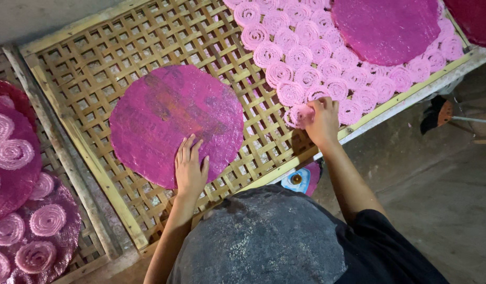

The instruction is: The person picks up pink coiled rosette decorations one at a time and places them in rows onto large round plastic-covered mats resting on bamboo lattice racks. They occasionally reposition a mat, flip a mat over, and stack finished mats with the placed rosettes on a side rack.

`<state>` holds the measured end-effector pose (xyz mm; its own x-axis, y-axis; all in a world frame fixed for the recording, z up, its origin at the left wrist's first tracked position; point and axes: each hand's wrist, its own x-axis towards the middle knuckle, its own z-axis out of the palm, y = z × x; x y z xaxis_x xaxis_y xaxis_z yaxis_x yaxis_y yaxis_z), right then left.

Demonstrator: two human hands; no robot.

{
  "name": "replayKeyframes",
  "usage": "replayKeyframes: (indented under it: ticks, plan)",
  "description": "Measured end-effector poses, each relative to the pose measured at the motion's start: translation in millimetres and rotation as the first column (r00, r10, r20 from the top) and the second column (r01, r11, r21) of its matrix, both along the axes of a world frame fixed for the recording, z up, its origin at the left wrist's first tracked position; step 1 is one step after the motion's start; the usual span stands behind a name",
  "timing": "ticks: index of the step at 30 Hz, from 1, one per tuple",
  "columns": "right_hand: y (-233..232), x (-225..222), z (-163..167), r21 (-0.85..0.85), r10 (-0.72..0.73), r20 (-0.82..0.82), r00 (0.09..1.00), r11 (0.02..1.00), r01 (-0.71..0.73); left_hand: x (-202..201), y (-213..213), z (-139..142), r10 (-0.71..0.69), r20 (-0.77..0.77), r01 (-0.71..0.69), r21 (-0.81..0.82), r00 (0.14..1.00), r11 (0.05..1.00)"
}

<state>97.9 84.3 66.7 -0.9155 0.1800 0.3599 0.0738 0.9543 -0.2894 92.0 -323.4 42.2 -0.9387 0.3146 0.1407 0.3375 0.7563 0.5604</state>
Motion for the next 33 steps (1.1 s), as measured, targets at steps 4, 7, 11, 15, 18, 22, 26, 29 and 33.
replayKeyframes:
  ticks: [4,7,11,15,18,22,26,29,33]
  plan:
    - [9.8,-12.9,-5.4,-0.11,0.026,0.048,0.998,0.994,-0.021,-1.4,2.0,-1.4,0.011,0.019,-0.011,-0.03,1.0,0.999]
    - [18.7,-18.0,-7.7,-0.23,-0.007,0.241,0.97,0.971,0.064,-2.5,2.9,-1.7,0.018,0.028,-0.017,-0.028,0.999,0.999]
    - [24.1,-11.4,-2.6,-0.364,0.063,0.124,0.99,0.931,-0.014,-2.4,3.2,-2.3,0.024,0.009,-0.024,-0.019,1.0,1.0]
    - [17.8,-9.1,4.3,-0.07,0.045,0.004,0.999,0.997,-0.044,-2.8,3.4,-4.0,0.033,0.003,-0.033,-0.017,0.999,0.999]
    - [12.6,-16.2,6.6,-0.049,0.074,-0.009,0.997,0.996,-0.075,-3.2,2.9,-4.9,0.031,-0.022,-0.032,-0.019,0.999,0.999]
    - [11.3,-25.2,6.2,-0.078,0.128,0.091,0.988,0.99,-0.121,-2.5,2.9,-4.2,0.037,-0.035,-0.037,-0.005,0.999,0.999]
    - [18.8,-26.9,7.0,-0.168,0.203,0.072,0.976,0.968,-0.189,-1.1,4.3,-2.0,0.038,-0.032,-0.038,-0.013,0.999,0.999]
    - [25.6,-28.3,9.7,-0.285,0.214,0.136,0.967,0.943,-0.169,-1.1,5.7,-0.6,0.043,-0.014,-0.043,-0.01,0.999,0.999]
    - [27.6,-32.0,11.6,-0.295,0.229,0.129,0.965,0.938,-0.183,-3.1,7.2,0.3,0.047,0.004,-0.046,-0.036,0.999,0.998]
